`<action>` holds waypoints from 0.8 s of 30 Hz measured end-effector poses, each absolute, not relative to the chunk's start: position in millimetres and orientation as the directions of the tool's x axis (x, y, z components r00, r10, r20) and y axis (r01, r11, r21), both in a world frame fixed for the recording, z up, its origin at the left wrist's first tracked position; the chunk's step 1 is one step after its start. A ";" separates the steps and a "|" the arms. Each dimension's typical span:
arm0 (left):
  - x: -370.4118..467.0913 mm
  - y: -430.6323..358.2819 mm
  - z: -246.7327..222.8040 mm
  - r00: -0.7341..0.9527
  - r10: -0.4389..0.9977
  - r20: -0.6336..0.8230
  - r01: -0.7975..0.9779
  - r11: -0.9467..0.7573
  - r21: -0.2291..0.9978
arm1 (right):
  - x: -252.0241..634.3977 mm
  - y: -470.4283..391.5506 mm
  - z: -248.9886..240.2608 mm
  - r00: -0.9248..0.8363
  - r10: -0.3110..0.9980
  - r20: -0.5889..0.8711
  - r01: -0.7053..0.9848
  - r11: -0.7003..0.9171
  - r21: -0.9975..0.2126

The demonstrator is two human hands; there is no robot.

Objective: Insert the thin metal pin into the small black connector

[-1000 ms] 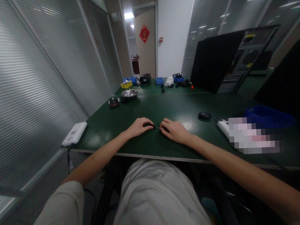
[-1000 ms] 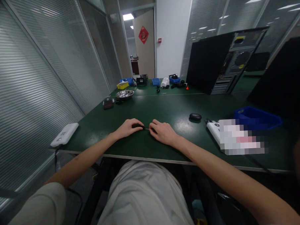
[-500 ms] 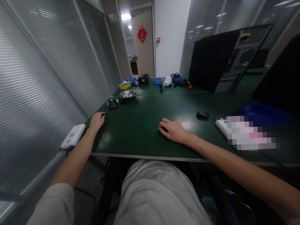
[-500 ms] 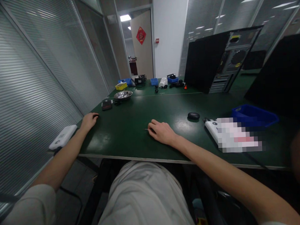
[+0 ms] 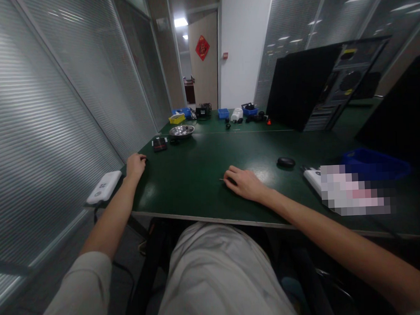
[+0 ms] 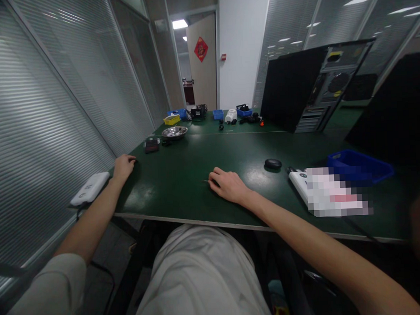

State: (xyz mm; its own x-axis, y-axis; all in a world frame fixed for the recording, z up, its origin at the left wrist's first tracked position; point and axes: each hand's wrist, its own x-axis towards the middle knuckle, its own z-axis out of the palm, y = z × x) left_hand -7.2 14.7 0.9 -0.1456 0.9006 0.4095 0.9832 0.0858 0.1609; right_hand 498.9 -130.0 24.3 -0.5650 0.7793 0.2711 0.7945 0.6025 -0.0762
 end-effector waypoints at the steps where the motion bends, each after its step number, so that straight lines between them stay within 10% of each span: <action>1: -5.7 13.3 1.9 -0.142 0.902 0.407 0.985 0.086 0.152 | 498.9 -130.3 24.5 -0.565 0.780 0.267 0.794 0.602 -0.078; 24: 16.7 2.2 12.0 -0.146 0.916 0.373 0.987 0.158 -0.001 | 499.0 -130.6 24.9 -0.566 0.781 0.264 0.794 0.602 -0.080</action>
State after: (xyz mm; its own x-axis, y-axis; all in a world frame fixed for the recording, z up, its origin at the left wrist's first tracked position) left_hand 16.7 2.2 12.0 -0.1461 0.9161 0.3733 0.9874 0.1580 -0.0013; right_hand 499.0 -130.6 24.9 -0.5655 0.7813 0.2641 0.7945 0.6020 -0.0799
